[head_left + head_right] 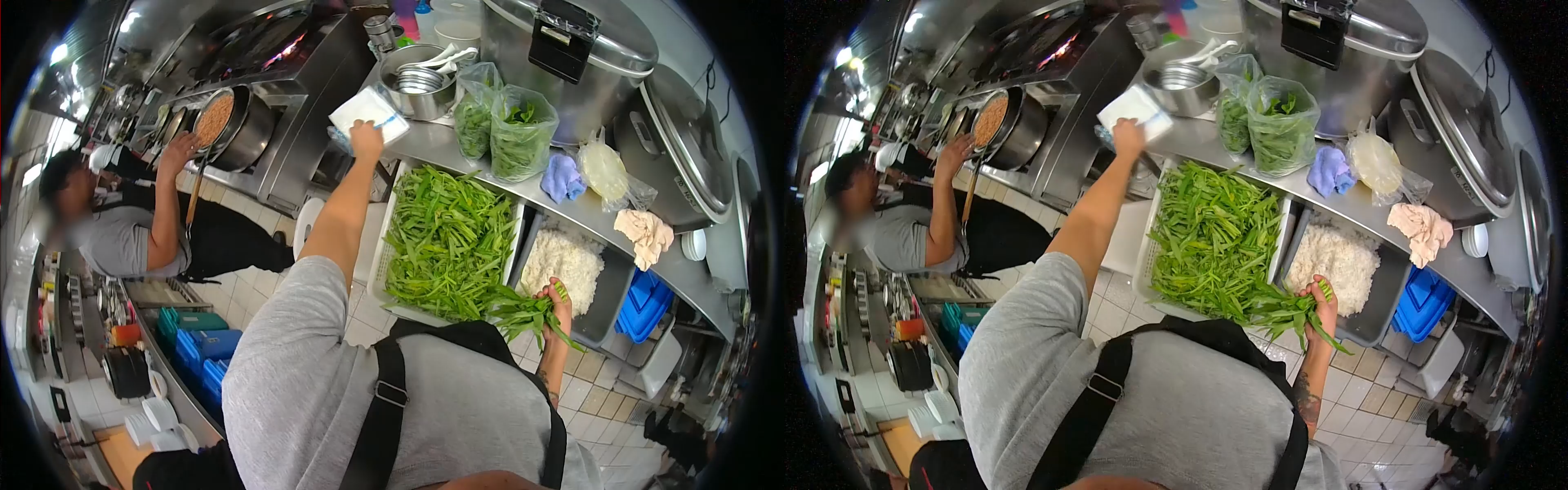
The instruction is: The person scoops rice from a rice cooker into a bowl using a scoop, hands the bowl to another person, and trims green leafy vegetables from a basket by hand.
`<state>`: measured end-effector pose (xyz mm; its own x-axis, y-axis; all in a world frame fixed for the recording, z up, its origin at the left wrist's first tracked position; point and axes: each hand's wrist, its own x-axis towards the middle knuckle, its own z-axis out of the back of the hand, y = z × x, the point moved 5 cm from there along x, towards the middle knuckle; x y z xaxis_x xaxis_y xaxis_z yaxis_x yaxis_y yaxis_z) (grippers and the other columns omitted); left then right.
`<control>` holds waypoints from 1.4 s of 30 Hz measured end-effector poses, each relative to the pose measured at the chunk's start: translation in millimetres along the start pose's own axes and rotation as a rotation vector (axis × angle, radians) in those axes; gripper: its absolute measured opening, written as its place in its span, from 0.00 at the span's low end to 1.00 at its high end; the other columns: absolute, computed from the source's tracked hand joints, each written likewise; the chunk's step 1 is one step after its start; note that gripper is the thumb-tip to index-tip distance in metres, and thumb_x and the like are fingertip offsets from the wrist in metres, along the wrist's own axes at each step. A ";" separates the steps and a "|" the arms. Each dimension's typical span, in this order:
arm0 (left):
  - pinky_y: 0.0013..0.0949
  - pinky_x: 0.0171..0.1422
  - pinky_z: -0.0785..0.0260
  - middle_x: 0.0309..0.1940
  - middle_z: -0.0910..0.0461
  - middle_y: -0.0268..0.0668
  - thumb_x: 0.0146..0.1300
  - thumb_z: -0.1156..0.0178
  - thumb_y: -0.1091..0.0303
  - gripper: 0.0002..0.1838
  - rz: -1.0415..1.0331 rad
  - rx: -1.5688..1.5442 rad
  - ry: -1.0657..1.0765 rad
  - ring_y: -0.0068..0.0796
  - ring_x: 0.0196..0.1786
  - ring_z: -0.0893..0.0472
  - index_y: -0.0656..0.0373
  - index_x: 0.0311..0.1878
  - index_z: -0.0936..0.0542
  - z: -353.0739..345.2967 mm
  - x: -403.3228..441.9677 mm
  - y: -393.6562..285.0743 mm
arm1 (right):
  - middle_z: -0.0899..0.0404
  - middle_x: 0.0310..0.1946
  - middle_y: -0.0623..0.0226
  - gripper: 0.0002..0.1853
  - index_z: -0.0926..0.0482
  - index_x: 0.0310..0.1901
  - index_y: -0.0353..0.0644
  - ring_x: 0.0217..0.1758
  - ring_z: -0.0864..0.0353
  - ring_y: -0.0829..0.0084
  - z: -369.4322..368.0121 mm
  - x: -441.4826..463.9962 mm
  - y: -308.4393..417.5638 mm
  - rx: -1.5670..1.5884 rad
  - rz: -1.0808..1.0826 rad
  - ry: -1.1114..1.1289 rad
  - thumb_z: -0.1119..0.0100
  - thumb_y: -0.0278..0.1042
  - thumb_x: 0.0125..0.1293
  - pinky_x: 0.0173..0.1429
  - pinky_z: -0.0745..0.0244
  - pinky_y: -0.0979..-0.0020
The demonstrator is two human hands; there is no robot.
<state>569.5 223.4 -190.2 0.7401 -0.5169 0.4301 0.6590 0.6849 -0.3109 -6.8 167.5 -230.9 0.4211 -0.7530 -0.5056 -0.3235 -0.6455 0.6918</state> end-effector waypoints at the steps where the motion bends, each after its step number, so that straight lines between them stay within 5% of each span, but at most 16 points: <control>1: 0.46 0.48 0.31 0.40 0.25 0.43 0.52 0.39 0.62 0.11 0.015 0.155 0.053 0.42 0.49 0.27 0.53 0.38 0.17 6.3 -1.9 -0.8 | 0.27 0.26 0.67 0.10 0.29 0.47 0.38 0.28 0.26 0.75 -0.7 -1.6 -3.3 -0.008 -0.007 -0.008 0.46 0.26 0.64 0.36 0.24 0.71; 10: 0.53 0.50 0.42 0.40 0.23 0.30 0.53 0.40 0.60 0.07 -0.125 0.160 0.066 0.37 0.50 0.30 0.46 0.31 0.15 0.4 29.6 0.2 | 0.27 0.24 0.67 0.10 0.28 0.45 0.37 0.26 0.26 0.76 -13.3 -12.6 -31.8 -0.091 -0.036 -0.030 0.45 0.25 0.62 0.32 0.26 0.75; 19: 0.53 0.49 0.35 0.40 0.18 0.34 0.48 0.34 0.56 0.11 -0.324 0.286 0.614 0.37 0.48 0.21 0.48 0.33 0.16 10.1 116.3 -46.6 | 0.27 0.23 0.68 0.10 0.27 0.44 0.36 0.25 0.26 0.78 -30.7 -11.6 -45.2 -0.266 -0.036 0.039 0.44 0.24 0.61 0.30 0.29 0.78; 27: 0.32 0.42 0.28 0.28 0.17 0.38 0.44 0.30 0.58 0.12 -0.345 -0.028 0.786 0.37 0.34 0.18 0.54 0.29 0.15 -24.3 146.2 -3.8 | 0.24 0.24 0.69 0.06 0.22 0.36 0.37 0.26 0.25 0.76 -56.0 -1.7 -58.1 -0.561 -0.039 0.143 0.40 0.29 0.59 0.34 0.30 0.77; 28: 0.34 0.43 0.28 0.27 0.17 0.37 0.43 0.30 0.58 0.11 -0.351 0.019 0.804 0.36 0.34 0.18 0.54 0.28 0.15 -12.6 136.1 -12.7 | 0.21 0.27 0.67 0.09 0.21 0.33 0.36 0.28 0.23 0.74 -77.7 4.3 -47.9 -0.956 0.174 0.182 0.38 0.33 0.57 0.38 0.28 0.73; 30: 0.39 0.44 0.28 0.26 0.17 0.37 0.42 0.29 0.59 0.11 -0.336 0.049 0.784 0.36 0.34 0.18 0.54 0.27 0.15 -4.8 122.5 -15.9 | 0.18 0.29 0.62 0.11 0.20 0.34 0.36 0.30 0.20 0.68 -145.4 17.6 -31.3 -1.101 0.418 0.347 0.37 0.35 0.54 0.41 0.27 0.69; 34: 0.49 0.45 0.30 0.25 0.17 0.37 0.41 0.29 0.59 0.11 -0.260 -0.029 0.690 0.36 0.34 0.18 0.53 0.27 0.15 -0.2 114.0 -4.2 | 0.20 0.30 0.52 0.12 0.19 0.37 0.40 0.35 0.20 0.52 -300.1 67.0 -5.5 -1.294 0.768 0.328 0.38 0.37 0.52 0.39 0.26 0.59; 36: 0.51 0.44 0.31 0.25 0.18 0.38 0.42 0.29 0.58 0.11 -0.259 -0.083 0.689 0.36 0.34 0.18 0.52 0.28 0.15 8.6 108.4 -3.2 | 0.20 0.29 0.50 0.13 0.20 0.35 0.41 0.34 0.20 0.51 -373.7 97.0 -10.3 -1.396 0.862 0.333 0.36 0.38 0.50 0.42 0.25 0.58; 40: 0.38 0.43 0.28 0.29 0.17 0.42 0.45 0.30 0.57 0.12 -0.290 -0.103 0.652 0.39 0.35 0.18 0.55 0.28 0.15 17.4 108.1 1.2 | 0.18 0.34 0.56 0.19 0.20 0.43 0.46 0.38 0.19 0.53 -473.6 155.5 -44.3 -1.575 0.896 0.312 0.32 0.42 0.49 0.43 0.24 0.56; 42: 0.38 0.44 0.28 0.30 0.18 0.42 0.45 0.31 0.58 0.12 -0.291 -0.152 0.572 0.39 0.36 0.18 0.55 0.28 0.15 14.8 108.1 8.5 | 0.19 0.35 0.53 0.15 0.20 0.36 0.43 0.40 0.19 0.55 -489.2 186.1 -67.8 -1.561 0.853 0.338 0.35 0.42 0.50 0.45 0.24 0.59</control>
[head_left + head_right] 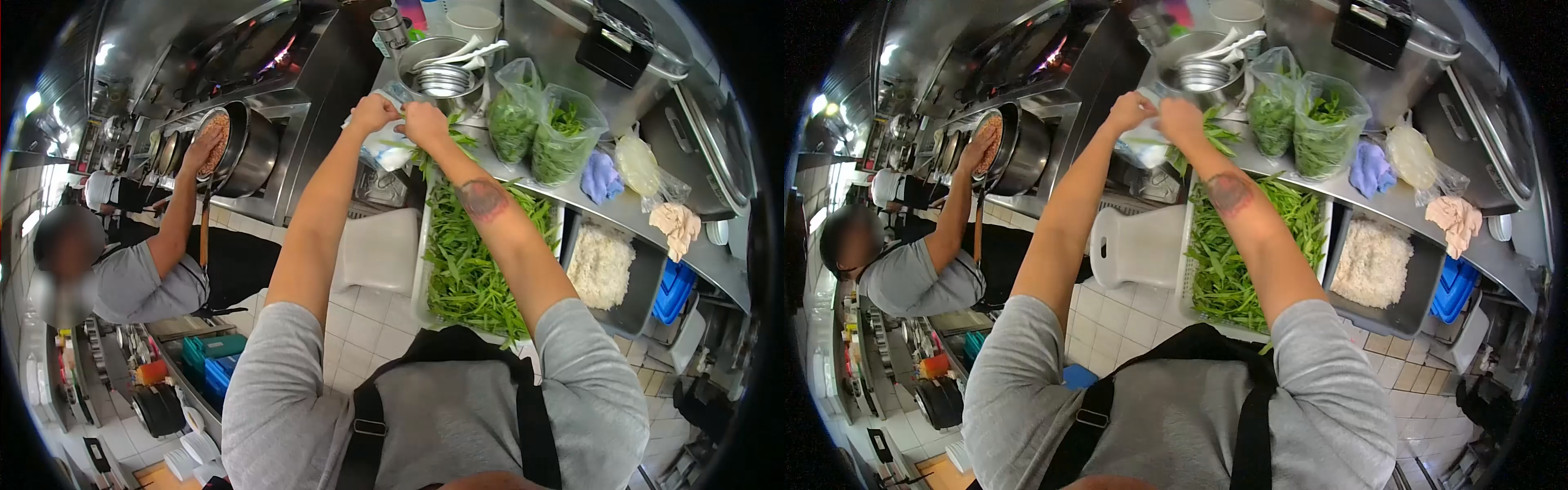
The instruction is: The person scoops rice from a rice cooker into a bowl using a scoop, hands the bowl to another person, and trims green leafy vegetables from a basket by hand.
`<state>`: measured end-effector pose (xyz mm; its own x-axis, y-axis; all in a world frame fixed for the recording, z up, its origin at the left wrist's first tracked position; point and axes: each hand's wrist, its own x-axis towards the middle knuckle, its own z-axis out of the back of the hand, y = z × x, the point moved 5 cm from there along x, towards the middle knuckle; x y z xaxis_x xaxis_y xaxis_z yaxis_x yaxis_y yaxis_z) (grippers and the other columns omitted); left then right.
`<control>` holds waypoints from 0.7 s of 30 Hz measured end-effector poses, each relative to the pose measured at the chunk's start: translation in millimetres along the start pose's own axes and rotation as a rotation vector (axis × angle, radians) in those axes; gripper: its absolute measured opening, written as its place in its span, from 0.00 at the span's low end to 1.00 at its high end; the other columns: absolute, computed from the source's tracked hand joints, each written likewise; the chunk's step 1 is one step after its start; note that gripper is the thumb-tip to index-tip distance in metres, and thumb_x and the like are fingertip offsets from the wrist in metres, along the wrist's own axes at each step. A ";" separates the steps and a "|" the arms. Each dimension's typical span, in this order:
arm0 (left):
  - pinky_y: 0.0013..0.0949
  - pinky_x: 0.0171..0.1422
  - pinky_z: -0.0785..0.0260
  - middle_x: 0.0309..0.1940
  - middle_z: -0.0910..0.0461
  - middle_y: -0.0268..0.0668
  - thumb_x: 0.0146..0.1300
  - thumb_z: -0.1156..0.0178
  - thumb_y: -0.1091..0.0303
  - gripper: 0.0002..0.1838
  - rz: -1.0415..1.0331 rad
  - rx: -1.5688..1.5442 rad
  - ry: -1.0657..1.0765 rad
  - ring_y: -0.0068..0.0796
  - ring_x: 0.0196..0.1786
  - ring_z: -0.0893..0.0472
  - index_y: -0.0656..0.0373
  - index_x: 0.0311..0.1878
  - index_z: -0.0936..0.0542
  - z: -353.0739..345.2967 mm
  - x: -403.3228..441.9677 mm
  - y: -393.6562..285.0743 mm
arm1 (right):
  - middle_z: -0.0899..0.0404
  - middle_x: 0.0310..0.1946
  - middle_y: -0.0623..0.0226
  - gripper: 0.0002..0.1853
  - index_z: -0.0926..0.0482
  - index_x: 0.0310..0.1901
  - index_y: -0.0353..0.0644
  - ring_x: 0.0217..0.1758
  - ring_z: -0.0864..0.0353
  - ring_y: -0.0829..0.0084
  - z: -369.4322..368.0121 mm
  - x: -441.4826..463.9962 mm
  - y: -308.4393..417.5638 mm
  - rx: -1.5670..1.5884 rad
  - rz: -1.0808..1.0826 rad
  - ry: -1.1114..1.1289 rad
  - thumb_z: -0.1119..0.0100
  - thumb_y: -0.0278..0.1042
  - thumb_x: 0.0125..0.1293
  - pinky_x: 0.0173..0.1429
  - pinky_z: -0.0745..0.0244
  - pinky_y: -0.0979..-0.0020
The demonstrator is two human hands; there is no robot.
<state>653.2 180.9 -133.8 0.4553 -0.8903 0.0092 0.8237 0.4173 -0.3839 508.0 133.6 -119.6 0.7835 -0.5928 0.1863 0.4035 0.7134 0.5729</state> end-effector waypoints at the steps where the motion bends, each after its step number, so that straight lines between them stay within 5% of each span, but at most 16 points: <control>1: 0.38 0.44 0.28 0.30 0.18 0.42 0.45 0.31 0.58 0.12 -0.008 -0.016 -0.039 0.39 0.36 0.18 0.55 0.28 0.15 -1.8 -2.8 5.3 | 0.20 0.35 0.52 0.14 0.20 0.33 0.41 0.41 0.19 0.56 -20.3 11.6 -4.3 0.018 -0.008 0.018 0.37 0.42 0.50 0.46 0.24 0.60; 2: 0.41 0.41 0.29 0.32 0.19 0.40 0.45 0.33 0.62 0.09 -0.112 0.026 -0.096 0.39 0.37 0.20 0.55 0.29 0.16 -4.0 -5.6 10.4 | 0.18 0.35 0.55 0.18 0.18 0.42 0.52 0.39 0.19 0.54 -44.9 27.2 -16.4 -0.009 -0.049 -0.014 0.32 0.45 0.49 0.45 0.24 0.57; 6: 0.41 0.49 0.33 0.45 0.25 0.45 0.52 0.38 0.69 0.08 -0.108 -0.098 -0.755 0.43 0.48 0.25 0.57 0.37 0.20 24.2 -70.4 -0.4 | 0.19 0.32 0.52 0.16 0.15 0.35 0.48 0.38 0.19 0.54 -36.6 29.8 -24.3 0.181 -0.130 -0.047 0.37 0.49 0.50 0.47 0.25 0.60; 9: 0.42 0.48 0.35 0.40 0.24 0.44 0.53 0.38 0.66 0.10 -0.431 -0.053 -0.639 0.44 0.45 0.25 0.58 0.39 0.21 3.6 -90.9 -7.1 | 0.20 0.41 0.56 0.17 0.18 0.37 0.47 0.44 0.22 0.50 -36.6 33.6 -34.0 0.269 -0.198 0.077 0.44 0.48 0.50 0.52 0.27 0.57; 12: 0.44 0.48 0.39 0.38 0.24 0.43 0.54 0.39 0.61 0.12 -0.457 0.047 -0.414 0.43 0.41 0.26 0.60 0.34 0.20 -24.5 -102.9 -3.4 | 0.20 0.40 0.55 0.18 0.18 0.38 0.48 0.44 0.22 0.51 -29.1 32.2 -34.1 0.249 -0.247 0.005 0.44 0.48 0.50 0.52 0.27 0.58; 15: 0.44 0.48 0.43 0.40 0.24 0.42 0.55 0.40 0.56 0.15 -0.057 0.400 -0.254 0.41 0.40 0.27 0.60 0.29 0.19 -28.1 -110.3 13.9 | 0.20 0.38 0.52 0.18 0.18 0.39 0.47 0.43 0.21 0.51 -19.9 19.6 -31.2 0.279 -0.354 -0.123 0.42 0.47 0.50 0.51 0.27 0.58; 16: 0.43 0.46 0.44 0.40 0.24 0.39 0.54 0.40 0.55 0.16 -0.056 0.419 -0.354 0.39 0.40 0.28 0.59 0.23 0.19 -24.9 -112.9 17.5 | 0.20 0.37 0.51 0.18 0.18 0.40 0.46 0.43 0.21 0.51 -15.6 14.3 -30.0 0.285 -0.385 -0.175 0.41 0.47 0.51 0.51 0.26 0.58; 21: 0.62 0.58 0.48 0.61 0.38 0.42 0.47 0.34 0.47 0.30 -0.054 0.304 -0.294 0.51 0.62 0.41 0.54 0.51 0.25 -14.8 -124.5 -6.6 | 0.20 0.36 0.49 0.18 0.18 0.41 0.45 0.42 0.21 0.51 -10.3 6.0 -32.0 0.346 -0.430 -0.240 0.40 0.46 0.51 0.50 0.27 0.57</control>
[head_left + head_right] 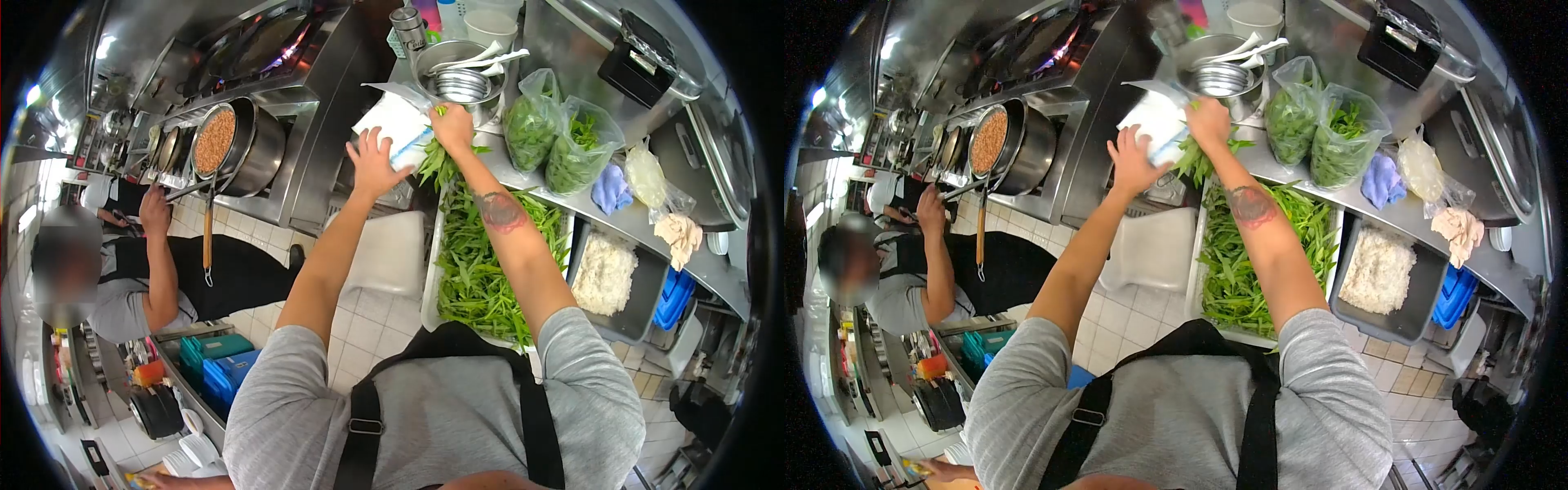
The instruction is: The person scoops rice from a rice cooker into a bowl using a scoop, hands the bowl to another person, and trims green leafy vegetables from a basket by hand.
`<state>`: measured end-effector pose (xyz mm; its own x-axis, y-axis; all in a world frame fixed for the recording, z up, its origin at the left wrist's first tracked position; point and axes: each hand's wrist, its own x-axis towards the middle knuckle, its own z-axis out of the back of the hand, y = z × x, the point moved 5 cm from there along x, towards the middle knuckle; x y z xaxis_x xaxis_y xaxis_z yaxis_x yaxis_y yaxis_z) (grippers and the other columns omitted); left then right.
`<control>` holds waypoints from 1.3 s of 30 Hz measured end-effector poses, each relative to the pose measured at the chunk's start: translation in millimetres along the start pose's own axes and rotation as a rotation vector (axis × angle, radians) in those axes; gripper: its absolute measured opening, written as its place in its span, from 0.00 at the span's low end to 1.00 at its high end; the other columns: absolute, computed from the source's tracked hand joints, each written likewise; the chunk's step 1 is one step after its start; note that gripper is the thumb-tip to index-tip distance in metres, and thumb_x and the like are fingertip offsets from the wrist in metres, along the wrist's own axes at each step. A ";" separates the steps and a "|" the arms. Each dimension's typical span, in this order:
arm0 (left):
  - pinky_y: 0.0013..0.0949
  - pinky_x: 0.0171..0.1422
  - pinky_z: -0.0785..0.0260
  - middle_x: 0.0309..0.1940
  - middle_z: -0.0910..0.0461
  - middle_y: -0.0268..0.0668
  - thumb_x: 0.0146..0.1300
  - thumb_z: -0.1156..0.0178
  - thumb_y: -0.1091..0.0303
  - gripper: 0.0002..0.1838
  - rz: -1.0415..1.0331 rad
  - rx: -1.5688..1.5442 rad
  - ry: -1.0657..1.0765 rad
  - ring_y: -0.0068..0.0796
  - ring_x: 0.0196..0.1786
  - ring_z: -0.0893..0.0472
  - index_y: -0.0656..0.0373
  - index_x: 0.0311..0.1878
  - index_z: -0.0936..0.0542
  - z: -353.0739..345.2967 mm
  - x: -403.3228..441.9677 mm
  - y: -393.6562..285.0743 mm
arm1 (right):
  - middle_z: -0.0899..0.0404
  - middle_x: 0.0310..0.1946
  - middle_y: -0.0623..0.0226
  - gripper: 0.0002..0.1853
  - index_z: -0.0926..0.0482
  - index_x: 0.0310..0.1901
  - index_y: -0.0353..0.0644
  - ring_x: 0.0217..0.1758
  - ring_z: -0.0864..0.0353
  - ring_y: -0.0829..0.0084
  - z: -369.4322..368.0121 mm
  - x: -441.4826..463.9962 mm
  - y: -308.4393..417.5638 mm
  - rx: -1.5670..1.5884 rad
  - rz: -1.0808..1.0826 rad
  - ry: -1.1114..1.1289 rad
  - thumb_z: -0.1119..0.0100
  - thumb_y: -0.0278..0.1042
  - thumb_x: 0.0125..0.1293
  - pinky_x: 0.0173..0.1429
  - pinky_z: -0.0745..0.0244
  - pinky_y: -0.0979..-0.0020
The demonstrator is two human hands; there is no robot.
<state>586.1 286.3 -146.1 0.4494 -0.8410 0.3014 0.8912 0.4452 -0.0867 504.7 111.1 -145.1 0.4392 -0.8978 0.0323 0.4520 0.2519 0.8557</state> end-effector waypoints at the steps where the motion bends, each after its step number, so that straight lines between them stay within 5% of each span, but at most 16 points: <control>1: 0.67 0.60 0.50 0.65 0.42 0.42 0.45 0.33 0.46 0.36 -0.029 -0.051 -0.020 0.54 0.66 0.45 0.51 0.57 0.29 1.3 0.9 -6.8 | 0.20 0.36 0.49 0.18 0.18 0.41 0.45 0.42 0.21 0.50 0.7 0.7 -0.9 -0.001 -0.004 0.004 0.40 0.46 0.51 0.50 0.27 0.57; 4: 0.74 0.63 0.59 0.71 0.56 0.37 0.41 0.30 0.45 0.49 -0.050 -0.095 0.426 0.59 0.71 0.56 0.38 0.68 0.43 -42.2 -0.8 -0.8 | 0.20 0.34 0.48 0.18 0.18 0.40 0.44 0.41 0.21 0.49 2.9 -3.6 1.6 0.070 0.082 0.006 0.39 0.45 0.50 0.49 0.27 0.57; 5: 0.73 0.61 0.52 0.69 0.48 0.37 0.48 0.33 0.50 0.38 -0.061 -0.103 0.313 0.58 0.69 0.49 0.36 0.64 0.36 -52.1 2.1 1.2 | 0.20 0.31 0.47 0.16 0.17 0.38 0.42 0.39 0.21 0.48 4.9 -6.1 4.7 0.072 0.130 -0.002 0.39 0.44 0.50 0.47 0.26 0.58; 8: 0.72 0.60 0.49 0.65 0.41 0.37 0.57 0.39 0.53 0.25 -0.257 -0.188 0.129 0.56 0.66 0.43 0.36 0.59 0.29 -136.4 27.0 43.4 | 0.21 0.30 0.47 0.15 0.17 0.36 0.41 0.36 0.21 0.48 23.6 -9.7 14.4 0.136 0.221 -0.098 0.39 0.42 0.50 0.45 0.26 0.58; 9: 0.70 0.61 0.49 0.62 0.36 0.37 0.62 0.46 0.55 0.17 -0.174 -0.268 0.109 0.54 0.64 0.39 0.36 0.55 0.25 -118.2 28.9 34.4 | 0.21 0.29 0.47 0.14 0.17 0.36 0.41 0.35 0.20 0.48 36.8 -10.4 20.1 0.161 0.253 -0.156 0.38 0.41 0.50 0.43 0.26 0.59; 12: 0.59 0.64 0.44 0.55 0.29 0.35 0.62 0.47 0.53 0.17 0.095 -0.122 0.269 0.55 0.58 0.33 0.38 0.54 0.24 -74.9 30.5 8.0 | 0.20 0.24 0.52 0.15 0.17 0.35 0.39 0.28 0.19 0.59 90.8 -12.9 36.0 0.302 0.222 -0.266 0.36 0.41 0.51 0.38 0.26 0.64; 15: 0.78 0.62 0.63 0.66 0.41 0.39 0.60 0.47 0.44 0.22 0.121 -0.112 0.417 0.57 0.68 0.46 0.34 0.58 0.27 -75.2 37.8 -3.0 | 0.24 0.18 0.69 0.14 0.17 0.33 0.37 0.22 0.30 0.81 151.1 -16.9 52.4 0.503 0.242 -0.103 0.34 0.42 0.53 0.30 0.33 0.75; 18: 0.82 0.60 0.71 0.70 0.48 0.39 0.51 0.43 0.36 0.33 0.101 0.118 0.466 0.61 0.72 0.59 0.30 0.62 0.32 -39.4 35.8 -33.5 | 0.25 0.21 0.73 0.12 0.20 0.36 0.38 0.19 0.32 0.84 202.1 -39.1 57.4 0.759 0.091 0.138 0.38 0.39 0.59 0.25 0.38 0.80; 19: 0.81 0.60 0.74 0.72 0.56 0.43 0.42 0.39 0.31 0.47 0.107 0.147 0.451 0.62 0.72 0.68 0.36 0.67 0.39 -29.7 34.4 -39.7 | 0.26 0.21 0.73 0.11 0.21 0.37 0.38 0.19 0.34 0.84 212.5 -46.8 52.3 0.911 0.037 0.202 0.39 0.39 0.60 0.24 0.39 0.80; 22: 0.79 0.61 0.71 0.72 0.59 0.49 0.39 0.37 0.31 0.56 0.135 -0.010 0.184 0.62 0.72 0.68 0.49 0.70 0.44 -19.8 31.9 -55.8 | 0.30 0.19 0.74 0.09 0.24 0.37 0.39 0.18 0.38 0.85 243.5 -63.7 30.8 1.295 -0.106 0.350 0.43 0.36 0.63 0.22 0.42 0.80; 23: 0.71 0.66 0.64 0.69 0.50 0.53 0.49 0.44 0.30 0.52 0.163 -0.221 0.119 0.57 0.72 0.58 0.62 0.67 0.42 -20.1 28.9 -66.8 | 0.32 0.19 0.75 0.08 0.25 0.37 0.39 0.18 0.39 0.85 247.1 -67.6 13.8 1.382 -0.139 0.360 0.44 0.36 0.64 0.22 0.43 0.80; 26: 0.56 0.69 0.54 0.64 0.38 0.51 0.59 0.57 0.30 0.46 0.542 -1.788 0.553 0.49 0.68 0.42 0.65 0.64 0.37 -12.7 -8.3 -134.9 | 0.38 0.17 0.77 0.08 0.27 0.37 0.41 0.17 0.41 0.84 260.0 -98.7 -23.6 1.538 -0.199 0.488 0.46 0.37 0.65 0.22 0.43 0.80; 27: 0.44 0.66 0.44 0.58 0.29 0.46 0.64 0.68 0.32 0.42 0.531 -2.087 0.467 0.42 0.60 0.30 0.65 0.61 0.34 14.0 -20.3 -163.9 | 0.38 0.17 0.77 0.08 0.28 0.36 0.42 0.17 0.41 0.84 261.6 -105.0 -47.7 1.482 -0.220 0.432 0.45 0.37 0.65 0.22 0.44 0.81; 29: 0.40 0.64 0.40 0.56 0.28 0.45 0.65 0.67 0.33 0.41 0.650 -2.356 0.313 0.40 0.58 0.29 0.65 0.60 0.33 32.7 -49.5 -186.4 | 0.38 0.18 0.77 0.08 0.29 0.34 0.44 0.17 0.41 0.83 268.1 -125.0 -86.7 1.375 -0.328 0.158 0.44 0.37 0.64 0.23 0.44 0.80; 36: 0.45 0.59 0.34 0.48 0.24 0.48 0.65 0.71 0.33 0.42 0.525 -2.193 0.180 0.42 0.51 0.23 0.67 0.52 0.29 75.7 -120.0 -217.8 | 0.34 0.23 0.76 0.08 0.28 0.37 0.47 0.20 0.36 0.83 268.6 -200.6 -171.4 1.298 -0.529 0.102 0.39 0.36 0.61 0.24 0.39 0.80; 39: 0.43 0.53 0.30 0.43 0.22 0.47 0.67 0.56 0.47 0.29 0.610 -2.182 0.242 0.39 0.47 0.22 0.71 0.48 0.28 78.8 -151.2 -235.5 | 0.32 0.23 0.74 0.09 0.28 0.36 0.44 0.20 0.34 0.83 258.2 -221.6 -186.9 1.253 -0.559 0.121 0.39 0.37 0.61 0.24 0.36 0.79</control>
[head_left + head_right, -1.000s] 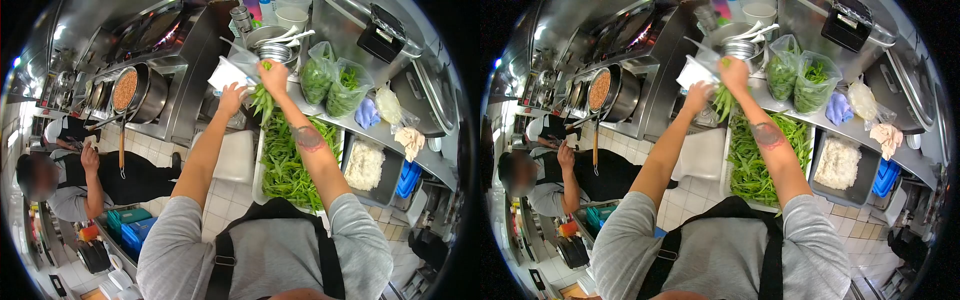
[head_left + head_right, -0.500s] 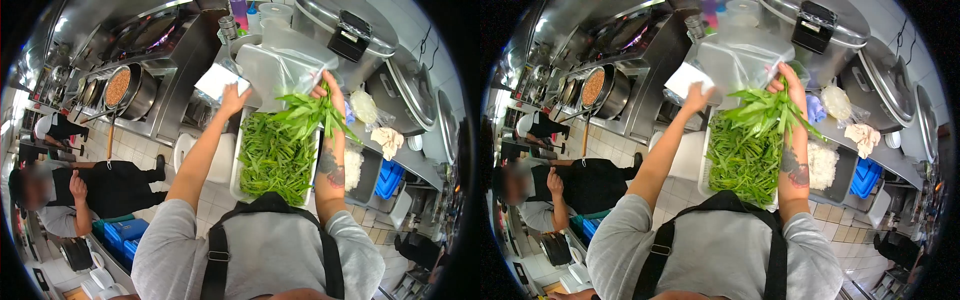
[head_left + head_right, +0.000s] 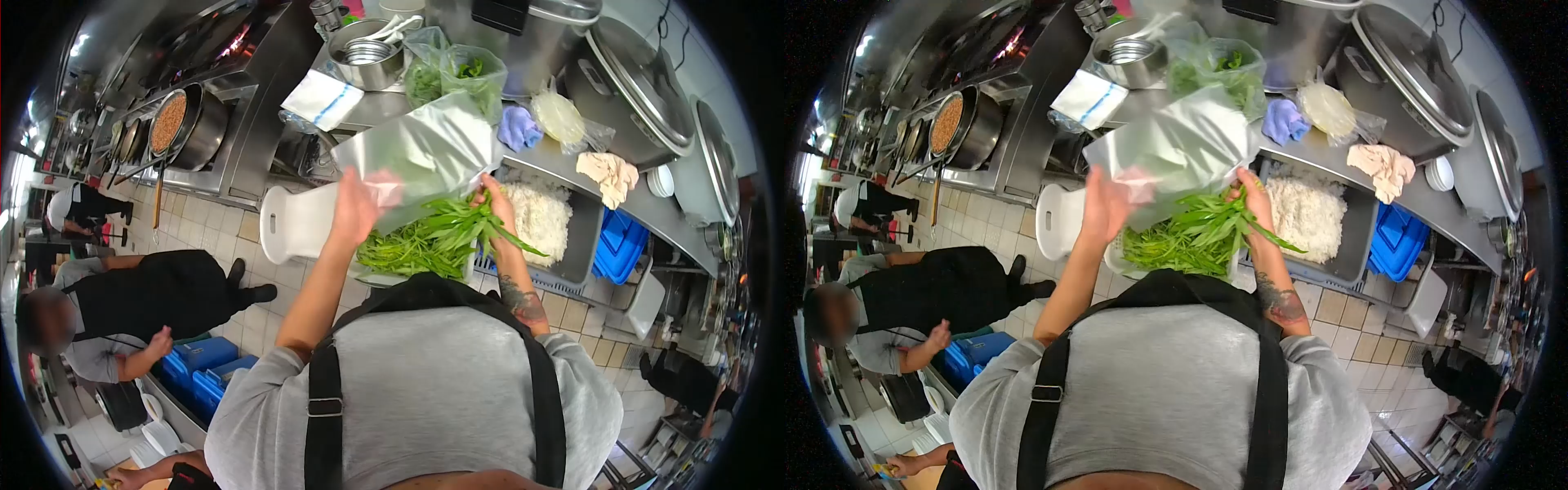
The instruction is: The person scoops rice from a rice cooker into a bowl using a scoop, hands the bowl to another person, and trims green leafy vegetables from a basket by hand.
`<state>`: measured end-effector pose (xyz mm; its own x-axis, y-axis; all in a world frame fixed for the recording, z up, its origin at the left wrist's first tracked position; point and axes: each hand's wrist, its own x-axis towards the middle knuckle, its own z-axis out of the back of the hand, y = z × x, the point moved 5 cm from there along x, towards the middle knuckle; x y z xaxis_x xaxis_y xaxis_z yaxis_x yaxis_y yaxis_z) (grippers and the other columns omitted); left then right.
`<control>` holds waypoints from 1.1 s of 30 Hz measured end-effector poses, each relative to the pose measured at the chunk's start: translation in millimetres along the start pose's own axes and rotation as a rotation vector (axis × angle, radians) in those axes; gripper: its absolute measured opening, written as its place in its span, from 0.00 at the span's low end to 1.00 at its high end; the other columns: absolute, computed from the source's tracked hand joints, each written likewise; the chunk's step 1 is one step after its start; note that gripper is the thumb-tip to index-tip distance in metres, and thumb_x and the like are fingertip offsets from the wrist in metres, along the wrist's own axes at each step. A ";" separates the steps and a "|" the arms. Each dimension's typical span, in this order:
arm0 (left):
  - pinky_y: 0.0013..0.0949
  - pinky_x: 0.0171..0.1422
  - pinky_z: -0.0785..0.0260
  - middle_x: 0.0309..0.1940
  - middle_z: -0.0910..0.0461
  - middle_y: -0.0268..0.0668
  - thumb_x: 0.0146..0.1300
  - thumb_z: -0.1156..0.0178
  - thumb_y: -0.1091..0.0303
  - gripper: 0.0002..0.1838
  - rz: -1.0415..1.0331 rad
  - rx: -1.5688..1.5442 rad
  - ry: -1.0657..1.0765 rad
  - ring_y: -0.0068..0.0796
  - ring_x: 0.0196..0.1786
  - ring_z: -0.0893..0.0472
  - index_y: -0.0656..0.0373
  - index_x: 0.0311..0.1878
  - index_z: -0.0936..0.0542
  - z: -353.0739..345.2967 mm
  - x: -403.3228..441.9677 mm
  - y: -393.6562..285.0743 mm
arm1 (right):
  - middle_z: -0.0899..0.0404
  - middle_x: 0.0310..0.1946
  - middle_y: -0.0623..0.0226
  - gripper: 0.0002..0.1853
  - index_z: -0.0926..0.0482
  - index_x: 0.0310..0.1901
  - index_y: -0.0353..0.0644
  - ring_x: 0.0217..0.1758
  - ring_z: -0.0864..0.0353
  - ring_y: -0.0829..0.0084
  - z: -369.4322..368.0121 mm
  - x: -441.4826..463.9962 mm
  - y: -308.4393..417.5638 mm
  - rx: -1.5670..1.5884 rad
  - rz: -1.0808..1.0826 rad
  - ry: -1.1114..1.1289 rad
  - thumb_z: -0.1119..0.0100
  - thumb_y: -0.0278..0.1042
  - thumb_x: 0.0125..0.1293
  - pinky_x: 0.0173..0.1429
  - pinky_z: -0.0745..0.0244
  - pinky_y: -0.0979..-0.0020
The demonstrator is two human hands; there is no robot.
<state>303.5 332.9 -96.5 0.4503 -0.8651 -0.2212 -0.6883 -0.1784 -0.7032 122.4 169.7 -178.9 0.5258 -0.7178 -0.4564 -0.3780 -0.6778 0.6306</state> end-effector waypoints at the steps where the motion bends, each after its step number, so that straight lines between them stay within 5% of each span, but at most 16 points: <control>1: 0.41 0.50 0.28 0.41 0.22 0.47 0.66 0.52 0.53 0.25 -0.025 0.132 -0.101 0.38 0.45 0.21 0.71 0.47 0.27 10.0 -5.8 13.3 | 0.32 0.22 0.74 0.09 0.28 0.33 0.43 0.20 0.33 0.82 5.3 -2.0 -6.8 -0.030 -0.021 -0.033 0.40 0.37 0.62 0.24 0.35 0.78; 5: 0.36 0.40 0.25 0.36 0.22 0.47 0.61 0.45 0.74 0.11 -0.111 0.223 -0.430 0.37 0.38 0.20 0.73 0.42 0.26 48.0 -37.5 46.1 | 0.24 0.26 0.68 0.12 0.22 0.39 0.39 0.23 0.29 0.81 39.0 11.5 -29.8 -0.267 -0.012 -0.053 0.38 0.38 0.60 0.25 0.32 0.78; 6: 0.35 0.39 0.25 0.34 0.21 0.46 0.61 0.45 0.73 0.10 -0.165 0.228 -0.472 0.36 0.35 0.20 0.73 0.40 0.25 51.7 -43.3 47.8 | 0.19 0.31 0.63 0.14 0.20 0.42 0.38 0.27 0.23 0.76 42.9 12.8 -26.6 -0.413 0.063 -0.053 0.37 0.38 0.58 0.31 0.28 0.75; 9: 0.32 0.35 0.25 0.29 0.21 0.43 0.62 0.44 0.71 0.10 -0.311 0.268 -0.561 0.32 0.30 0.20 0.71 0.35 0.24 59.3 -55.8 45.3 | 0.17 0.33 0.61 0.14 0.19 0.41 0.40 0.31 0.20 0.72 47.1 -1.5 2.4 -0.963 0.614 -0.177 0.36 0.38 0.56 0.39 0.27 0.72; 11: 0.30 0.33 0.25 0.28 0.20 0.42 0.62 0.43 0.70 0.11 -0.385 0.342 -0.569 0.30 0.28 0.20 0.71 0.35 0.23 59.4 -61.0 38.1 | 0.17 0.33 0.60 0.13 0.18 0.38 0.41 0.35 0.18 0.70 10.7 -29.8 18.8 -1.048 0.480 -0.041 0.34 0.38 0.53 0.44 0.27 0.72; 17: 0.27 0.36 0.26 0.31 0.19 0.40 0.66 0.47 0.67 0.13 -0.036 0.511 -0.389 0.25 0.31 0.20 0.71 0.41 0.22 18.8 -47.2 65.5 | 0.18 0.31 0.59 0.18 0.20 0.37 0.40 0.32 0.20 0.71 -69.0 -77.2 -15.7 -1.139 0.425 0.486 0.29 0.42 0.47 0.42 0.27 0.72; 20: 0.24 0.30 0.29 0.31 0.19 0.40 0.68 0.49 0.64 0.16 -0.031 0.338 -0.255 0.26 0.29 0.21 0.70 0.42 0.22 -10.6 -48.3 75.2 | 0.19 0.29 0.58 0.20 0.23 0.35 0.39 0.28 0.22 0.70 -63.5 -76.3 -23.9 -1.088 0.679 0.365 0.27 0.42 0.45 0.38 0.28 0.71; 23: 0.23 0.30 0.30 0.31 0.19 0.39 0.69 0.53 0.62 0.18 0.056 0.457 -0.136 0.23 0.27 0.22 0.71 0.43 0.21 -7.1 -56.8 79.3 | 0.22 0.24 0.56 0.22 0.25 0.34 0.38 0.23 0.27 0.70 -52.4 -69.4 -20.7 -1.129 0.578 0.390 0.26 0.43 0.43 0.32 0.31 0.69; 26: 0.23 0.28 0.31 0.29 0.19 0.38 0.67 0.48 0.65 0.16 -0.190 0.692 -0.125 0.20 0.25 0.23 0.70 0.43 0.21 14.3 -47.5 84.5 | 0.28 0.17 0.58 0.19 0.23 0.33 0.38 0.19 0.34 0.73 -51.4 -72.4 -24.8 -1.238 0.442 0.400 0.28 0.43 0.46 0.27 0.36 0.69; 29: 0.22 0.28 0.32 0.29 0.19 0.38 0.61 0.41 0.68 0.12 -0.175 0.949 -0.281 0.21 0.24 0.23 0.69 0.41 0.20 2.4 -57.5 57.7 | 0.28 0.16 0.61 0.18 0.21 0.32 0.38 0.19 0.33 0.75 -50.5 -69.9 -21.6 -1.258 0.374 0.390 0.29 0.43 0.48 0.28 0.35 0.70; 33: 0.24 0.30 0.30 0.30 0.19 0.39 0.56 0.36 0.72 0.09 -0.150 0.559 -0.373 0.23 0.25 0.22 0.68 0.37 0.20 1.0 -54.6 49.2 | 0.25 0.18 0.64 0.17 0.20 0.32 0.38 0.24 0.29 0.77 -51.4 -68.8 -19.6 -0.990 0.380 0.484 0.29 0.43 0.48 0.34 0.31 0.74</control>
<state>245.6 371.8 -119.7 0.7527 -0.6124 -0.2416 -0.2513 0.0719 -0.9652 132.7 240.6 -127.6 0.8233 -0.5673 0.0199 0.0737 0.1416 0.9872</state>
